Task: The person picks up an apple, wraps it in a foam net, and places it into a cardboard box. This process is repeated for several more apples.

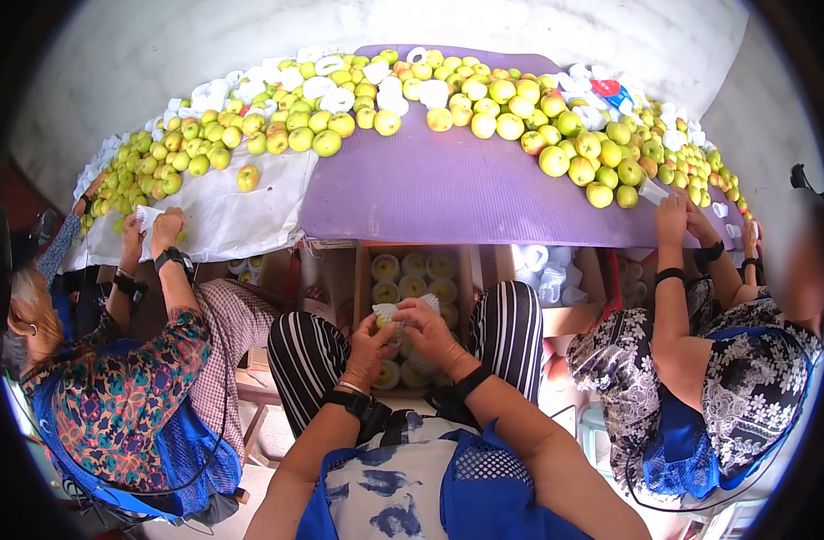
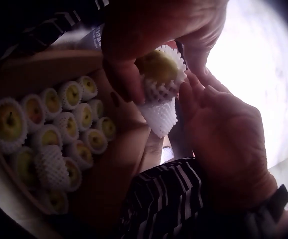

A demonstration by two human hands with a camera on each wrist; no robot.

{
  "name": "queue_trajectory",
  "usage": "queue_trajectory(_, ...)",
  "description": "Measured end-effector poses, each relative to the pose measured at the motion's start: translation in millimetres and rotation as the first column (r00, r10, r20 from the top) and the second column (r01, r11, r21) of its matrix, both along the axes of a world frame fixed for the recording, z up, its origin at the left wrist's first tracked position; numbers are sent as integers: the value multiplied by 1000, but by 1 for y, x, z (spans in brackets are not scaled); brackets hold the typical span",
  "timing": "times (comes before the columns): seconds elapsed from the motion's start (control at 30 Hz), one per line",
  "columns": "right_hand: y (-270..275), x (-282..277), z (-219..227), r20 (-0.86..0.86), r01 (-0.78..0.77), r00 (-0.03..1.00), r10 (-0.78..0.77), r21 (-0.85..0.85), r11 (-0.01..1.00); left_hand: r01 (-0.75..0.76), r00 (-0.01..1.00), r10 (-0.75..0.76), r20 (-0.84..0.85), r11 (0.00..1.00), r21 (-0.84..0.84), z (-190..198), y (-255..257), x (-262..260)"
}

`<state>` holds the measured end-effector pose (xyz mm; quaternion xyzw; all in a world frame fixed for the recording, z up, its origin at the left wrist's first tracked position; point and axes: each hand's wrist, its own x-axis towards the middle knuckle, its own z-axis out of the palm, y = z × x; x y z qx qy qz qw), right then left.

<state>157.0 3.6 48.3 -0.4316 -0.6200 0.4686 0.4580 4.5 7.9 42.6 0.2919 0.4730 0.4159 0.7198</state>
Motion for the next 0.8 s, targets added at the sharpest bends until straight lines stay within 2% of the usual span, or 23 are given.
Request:
queue_trajectory(0.1, 1, -3, -1, -12, -23, 1000, 24, 63, 998, -2, 1000, 3, 22, 1000, -5, -3, 2, 0)
queue_trajectory(0.23, 3, -2, 0, -90, 2, 996, -2, 3, 1000, -17, 1000, 17, 10, 999, -46, -11, 4, -2)
queue_trajectory(0.27, 7, 2, -12, -190, 185, 962, -194, -65, 981, -43, 999, 45, 27, 998, -55, -14, 5, -3)
queue_trajectory(0.3, 9, 5, -15, -273, 352, 883, -381, -150, 924, -42, 999, 44, 26, 998, -55, -14, 5, -3)
queue_trajectory(0.33, 10, 7, -19, -274, 354, 882, -383, -152, 923, -64, 996, 67, 57, 996, -62, -13, 5, -3)
queue_trajectory(0.4, 13, 12, -22, -136, 535, 793, -594, -310, 786, -80, 992, 86, 89, 994, -69, -13, 5, -3)
queue_trajectory(0.53, 19, 15, -49, -17, 547, 806, -592, -361, 755, -68, 994, 75, 83, 994, -82, -8, 4, -3)
queue_trajectory(0.6, 22, 19, -57, 196, 604, 797, -572, -282, 745, -65, 995, 72, 71, 994, -88, -6, 4, -4)
queue_trajectory(0.63, 21, 21, -57, 196, 604, 797, -572, -282, 745, -38, 996, 44, 77, 997, -74, -6, 4, -5)
queue_trajectory(0.7, 20, 25, -53, 353, 550, 818, -454, -252, 796, -11, 996, 16, 84, 998, -57, -5, 4, -6)
queue_trajectory(0.73, 19, 24, -50, 353, 550, 819, -453, -251, 797, -35, 997, 40, 73, 997, -71, -4, 4, -5)
queue_trajectory(0.8, 17, 20, -39, 68, 461, 883, -465, -322, 827, -62, 996, 67, 62, 995, -83, 0, 3, -5)
